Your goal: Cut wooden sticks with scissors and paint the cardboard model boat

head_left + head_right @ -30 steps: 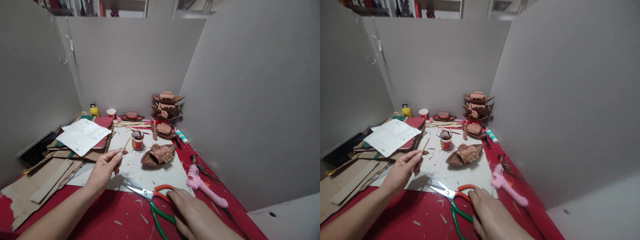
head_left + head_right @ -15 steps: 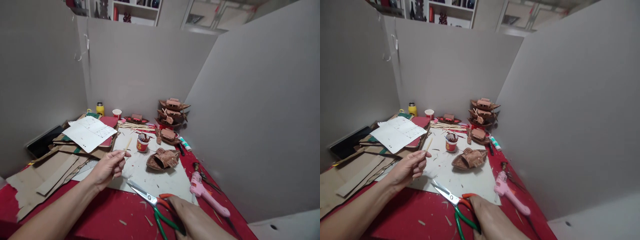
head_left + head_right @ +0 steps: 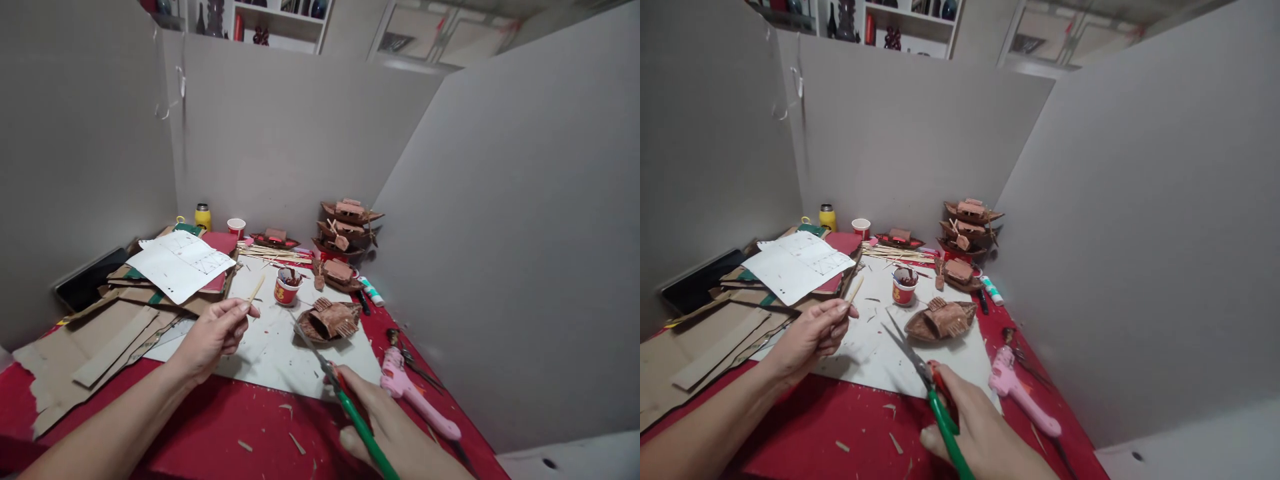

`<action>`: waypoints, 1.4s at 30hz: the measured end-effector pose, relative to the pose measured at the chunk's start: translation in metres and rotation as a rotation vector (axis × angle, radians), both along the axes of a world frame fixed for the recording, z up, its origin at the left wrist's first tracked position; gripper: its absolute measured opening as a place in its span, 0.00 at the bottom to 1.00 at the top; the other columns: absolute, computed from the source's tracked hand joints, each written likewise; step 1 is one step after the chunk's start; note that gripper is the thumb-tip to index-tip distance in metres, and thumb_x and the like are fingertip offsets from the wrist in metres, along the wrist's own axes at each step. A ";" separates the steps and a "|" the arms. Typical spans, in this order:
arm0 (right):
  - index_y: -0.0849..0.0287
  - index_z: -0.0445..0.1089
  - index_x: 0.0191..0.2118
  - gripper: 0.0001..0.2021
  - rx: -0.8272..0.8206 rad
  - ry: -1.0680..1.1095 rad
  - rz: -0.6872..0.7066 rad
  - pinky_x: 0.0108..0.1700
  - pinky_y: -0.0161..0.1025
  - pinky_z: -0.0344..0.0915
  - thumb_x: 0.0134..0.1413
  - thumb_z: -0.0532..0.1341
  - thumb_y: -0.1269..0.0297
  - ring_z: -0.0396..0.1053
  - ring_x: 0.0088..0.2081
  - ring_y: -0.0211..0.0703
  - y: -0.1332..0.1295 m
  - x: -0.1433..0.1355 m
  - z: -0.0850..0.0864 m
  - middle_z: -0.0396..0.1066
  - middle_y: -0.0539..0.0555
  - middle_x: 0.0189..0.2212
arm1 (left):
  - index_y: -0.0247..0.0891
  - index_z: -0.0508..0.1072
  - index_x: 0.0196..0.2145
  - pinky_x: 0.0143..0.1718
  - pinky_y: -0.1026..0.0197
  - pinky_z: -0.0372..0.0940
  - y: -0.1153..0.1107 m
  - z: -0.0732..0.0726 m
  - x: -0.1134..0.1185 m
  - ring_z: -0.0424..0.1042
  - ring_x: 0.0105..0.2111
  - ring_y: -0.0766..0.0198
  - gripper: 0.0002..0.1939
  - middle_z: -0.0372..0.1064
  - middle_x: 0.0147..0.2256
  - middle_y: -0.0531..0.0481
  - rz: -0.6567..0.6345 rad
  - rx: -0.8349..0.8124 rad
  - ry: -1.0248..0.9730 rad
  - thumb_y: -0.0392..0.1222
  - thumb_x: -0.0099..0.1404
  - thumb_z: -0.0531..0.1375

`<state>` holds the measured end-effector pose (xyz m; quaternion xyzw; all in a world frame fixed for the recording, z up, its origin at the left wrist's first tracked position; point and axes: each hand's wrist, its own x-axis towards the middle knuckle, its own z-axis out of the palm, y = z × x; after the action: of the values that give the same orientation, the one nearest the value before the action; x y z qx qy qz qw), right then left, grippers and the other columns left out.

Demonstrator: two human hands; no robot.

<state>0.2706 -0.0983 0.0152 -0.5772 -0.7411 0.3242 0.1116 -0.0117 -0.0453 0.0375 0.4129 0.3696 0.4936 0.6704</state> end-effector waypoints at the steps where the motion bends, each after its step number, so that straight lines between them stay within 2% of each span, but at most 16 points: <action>1: 0.57 0.64 0.53 0.26 0.013 -0.011 0.033 0.44 0.45 0.64 0.47 0.62 0.54 0.67 0.44 0.56 0.001 -0.007 0.006 0.71 0.59 0.44 | 0.35 0.71 0.32 0.16 0.70 0.37 -0.001 -0.001 0.001 0.39 0.16 0.77 0.13 0.49 0.17 0.62 0.009 0.010 0.020 0.49 0.61 0.61; 5: 0.56 0.65 0.47 0.20 0.110 -0.026 0.097 0.40 0.42 0.62 0.48 0.62 0.56 0.67 0.39 0.51 0.008 -0.034 0.021 0.72 0.56 0.39 | 0.35 0.70 0.31 0.17 0.69 0.37 -0.003 -0.007 0.004 0.39 0.16 0.76 0.14 0.47 0.17 0.62 0.029 0.046 0.087 0.50 0.60 0.61; 9: 0.57 0.64 0.42 0.16 0.115 -0.042 0.098 0.37 0.39 0.58 0.47 0.64 0.59 0.66 0.34 0.46 0.017 -0.046 0.022 0.71 0.52 0.33 | 0.37 0.67 0.29 0.16 0.68 0.36 0.000 -0.016 0.004 0.38 0.16 0.75 0.14 0.47 0.17 0.62 0.050 0.026 0.109 0.51 0.60 0.61; 15: 0.56 0.64 0.41 0.17 0.099 -0.025 0.100 0.36 0.38 0.56 0.49 0.65 0.54 0.66 0.35 0.46 0.028 -0.045 0.019 0.71 0.51 0.34 | 0.36 0.70 0.33 0.17 0.69 0.39 0.001 -0.017 0.005 0.41 0.17 0.74 0.16 0.47 0.18 0.61 0.116 0.065 0.180 0.53 0.61 0.60; 20: 0.56 0.63 0.40 0.18 0.094 -0.033 0.120 0.36 0.37 0.55 0.47 0.66 0.54 0.66 0.35 0.46 0.032 -0.048 0.017 0.71 0.51 0.35 | 0.36 0.70 0.32 0.17 0.68 0.37 0.000 -0.023 0.009 0.40 0.16 0.74 0.18 0.46 0.17 0.62 0.032 0.032 0.231 0.56 0.59 0.61; 25: 0.56 0.63 0.41 0.18 0.109 -0.050 0.141 0.35 0.36 0.54 0.47 0.67 0.55 0.66 0.35 0.45 0.036 -0.049 0.014 0.70 0.51 0.35 | 0.36 0.71 0.30 0.18 0.68 0.39 -0.001 -0.032 0.011 0.42 0.17 0.73 0.16 0.48 0.18 0.60 -0.053 0.059 0.314 0.54 0.61 0.60; 30: 0.56 0.64 0.41 0.19 0.125 -0.072 0.176 0.34 0.36 0.53 0.47 0.66 0.51 0.66 0.35 0.46 0.037 -0.048 0.014 0.70 0.51 0.35 | 0.36 0.70 0.26 0.18 0.68 0.41 -0.003 -0.034 0.012 0.43 0.18 0.73 0.16 0.50 0.19 0.59 -0.051 0.085 0.340 0.52 0.61 0.59; 35: 0.57 0.62 0.44 0.21 0.184 -0.108 0.209 0.37 0.38 0.54 0.49 0.63 0.49 0.66 0.38 0.48 0.038 -0.045 0.010 0.70 0.54 0.38 | 0.36 0.75 0.33 0.18 0.67 0.41 -0.005 -0.039 0.014 0.43 0.18 0.72 0.15 0.49 0.18 0.59 -0.032 0.100 0.379 0.51 0.62 0.59; 38: 0.59 0.62 0.44 0.14 0.210 -0.150 0.239 0.36 0.38 0.54 0.55 0.58 0.56 0.67 0.38 0.48 0.040 -0.044 0.008 0.69 0.56 0.38 | 0.35 0.76 0.34 0.18 0.67 0.42 -0.007 -0.042 0.016 0.45 0.18 0.72 0.15 0.50 0.18 0.59 -0.021 0.131 0.414 0.51 0.61 0.59; 42: 0.59 0.61 0.41 0.09 0.206 -0.202 0.237 0.32 0.38 0.50 0.53 0.56 0.63 0.68 0.33 0.47 0.042 -0.046 0.007 0.71 0.56 0.34 | 0.35 0.73 0.31 0.17 0.67 0.44 -0.011 -0.042 0.021 0.46 0.17 0.72 0.14 0.51 0.17 0.59 -0.004 0.131 0.410 0.50 0.61 0.60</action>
<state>0.2246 -0.0559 0.0225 -0.5010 -0.8407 0.1979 0.0559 0.0091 -0.0560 -0.0047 0.5481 0.4645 0.4207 0.5539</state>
